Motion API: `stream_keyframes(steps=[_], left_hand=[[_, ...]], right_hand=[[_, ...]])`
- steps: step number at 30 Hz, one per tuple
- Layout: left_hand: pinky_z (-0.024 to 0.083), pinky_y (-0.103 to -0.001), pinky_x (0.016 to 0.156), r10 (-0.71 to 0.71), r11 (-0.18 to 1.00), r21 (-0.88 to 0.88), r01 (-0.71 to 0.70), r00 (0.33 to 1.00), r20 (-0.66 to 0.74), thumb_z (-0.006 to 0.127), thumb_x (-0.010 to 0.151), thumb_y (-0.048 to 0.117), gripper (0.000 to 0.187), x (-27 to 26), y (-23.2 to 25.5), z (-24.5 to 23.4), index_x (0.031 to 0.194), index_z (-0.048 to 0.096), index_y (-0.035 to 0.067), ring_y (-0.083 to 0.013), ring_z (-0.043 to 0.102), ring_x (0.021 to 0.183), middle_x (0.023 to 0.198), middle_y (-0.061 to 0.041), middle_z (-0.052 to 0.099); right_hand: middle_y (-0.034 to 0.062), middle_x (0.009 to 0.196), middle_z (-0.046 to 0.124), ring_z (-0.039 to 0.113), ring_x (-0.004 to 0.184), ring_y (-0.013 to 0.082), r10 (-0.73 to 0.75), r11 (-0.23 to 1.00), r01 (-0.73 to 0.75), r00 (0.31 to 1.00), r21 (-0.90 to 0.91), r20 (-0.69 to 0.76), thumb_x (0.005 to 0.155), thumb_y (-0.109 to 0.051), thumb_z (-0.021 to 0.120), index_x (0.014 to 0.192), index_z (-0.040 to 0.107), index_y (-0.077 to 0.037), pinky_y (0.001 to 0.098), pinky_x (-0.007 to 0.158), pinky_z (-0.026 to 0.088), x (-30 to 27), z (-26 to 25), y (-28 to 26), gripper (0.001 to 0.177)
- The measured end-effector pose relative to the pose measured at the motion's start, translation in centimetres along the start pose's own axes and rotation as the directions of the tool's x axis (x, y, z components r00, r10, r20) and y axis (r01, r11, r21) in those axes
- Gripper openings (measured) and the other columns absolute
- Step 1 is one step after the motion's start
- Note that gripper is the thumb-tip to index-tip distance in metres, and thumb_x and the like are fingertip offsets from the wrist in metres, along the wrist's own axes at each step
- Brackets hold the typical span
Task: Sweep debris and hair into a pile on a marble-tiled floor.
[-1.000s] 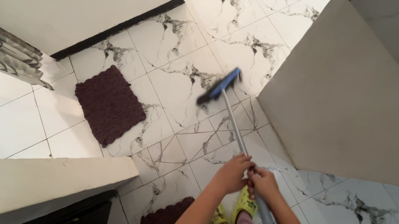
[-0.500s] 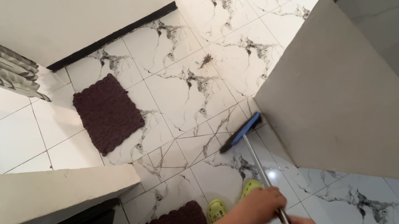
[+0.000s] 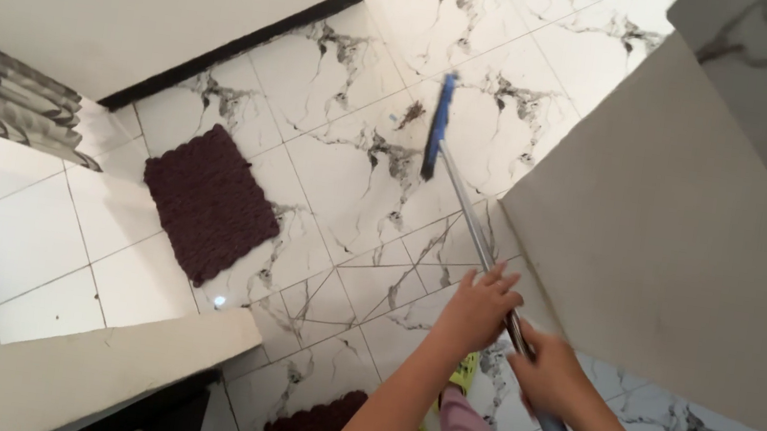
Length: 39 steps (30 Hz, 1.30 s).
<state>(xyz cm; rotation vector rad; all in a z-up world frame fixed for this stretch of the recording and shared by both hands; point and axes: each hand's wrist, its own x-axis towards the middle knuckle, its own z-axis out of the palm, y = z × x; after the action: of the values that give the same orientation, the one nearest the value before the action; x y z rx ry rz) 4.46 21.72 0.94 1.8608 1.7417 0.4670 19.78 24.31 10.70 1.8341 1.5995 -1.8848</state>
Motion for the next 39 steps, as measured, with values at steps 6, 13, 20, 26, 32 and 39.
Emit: stream_keyframes(steps=[6,13,20,26,32,39], left_hand=[[0.029,-0.061,0.124,0.113,0.992,-0.041,-0.121,0.981,-0.158,0.074,0.096,0.024,0.018,-3.2,3.5,-4.0,0.097,0.065,0.009,-0.0301,0.059,0.131,0.108,-0.009,0.071],[0.03,-0.067,0.101,-0.524,0.848,-0.19,0.495,0.837,-0.157,0.074,0.074,0.009,0.017,-13.9,-3.3,-1.5,0.089,0.074,0.018,-0.0281,0.064,0.104,0.093,-0.005,0.071],[0.053,-0.05,0.08,-0.591,0.787,-0.226,0.574,0.806,-0.011,0.075,0.083,0.018,0.012,-9.7,-7.7,3.7,0.09,0.069,0.011,-0.037,0.061,0.104,0.104,-0.014,0.064],[0.055,-0.045,0.08,-0.411,0.879,-0.356,0.316,0.882,-0.23,0.072,0.082,0.016,0.01,3.6,-4.6,-1.8,0.091,0.068,0.016,-0.0285,0.063,0.112,0.101,-0.007,0.066],[0.058,-0.046,0.077,-0.345,0.928,-0.269,0.257,0.864,-0.367,0.071,0.088,0.015,0.007,2.7,-5.3,-8.0,0.091,0.066,0.012,-0.0276,0.065,0.112,0.101,-0.006,0.068],[0.056,-0.046,0.074,-0.473,0.88,-0.199,0.432,0.75,-0.463,0.069,0.069,0.004,0.02,-12.2,-15.3,-15.4,0.087,0.06,0.006,-0.0348,0.062,0.107,0.099,-0.013,0.064]], right_hand=[[0.008,0.052,0.053,0.054,0.041,0.0209,0.251,0.904,-0.138,0.938,-0.405,0.24,0.096,-0.019,0.065,0.149,0.05,-0.031,0.0412,0.047,0.049,-7.5,-5.5,-8.0,0.057],[0.0078,0.078,0.076,0.072,0.059,0.0186,0.089,0.813,0.293,0.793,-0.504,0.603,0.086,-0.017,0.068,0.133,0.065,-0.015,0.0351,0.061,0.059,1.2,5.3,-6.3,0.048],[0.0141,0.086,0.072,0.072,0.058,0.0267,0.095,0.696,0.306,0.858,-0.65,0.505,0.095,-0.018,0.057,0.139,0.064,-0.034,0.0369,0.06,0.061,4.5,7.1,-7.5,0.047],[0.022,0.072,0.075,0.069,0.047,0.029,0.224,0.563,0.034,0.955,-0.826,0.192,0.096,-0.008,0.056,0.15,0.053,-0.027,0.0423,0.05,0.06,3.9,1.1,-16.0,0.057],[0.0169,0.078,0.076,0.074,0.056,0.0312,0.075,0.532,0.08,0.987,-0.843,0.141,0.092,-0.011,0.06,0.146,0.054,-0.026,0.0435,0.061,0.06,1.1,2.8,-19.4,0.057],[0.0179,0.073,0.072,0.064,0.059,0.024,0.179,0.559,0.228,0.906,-0.797,0.384,0.094,-0.017,0.064,0.149,0.057,-0.035,0.0393,0.065,0.056,1.8,16.3,-25.1,0.059]])
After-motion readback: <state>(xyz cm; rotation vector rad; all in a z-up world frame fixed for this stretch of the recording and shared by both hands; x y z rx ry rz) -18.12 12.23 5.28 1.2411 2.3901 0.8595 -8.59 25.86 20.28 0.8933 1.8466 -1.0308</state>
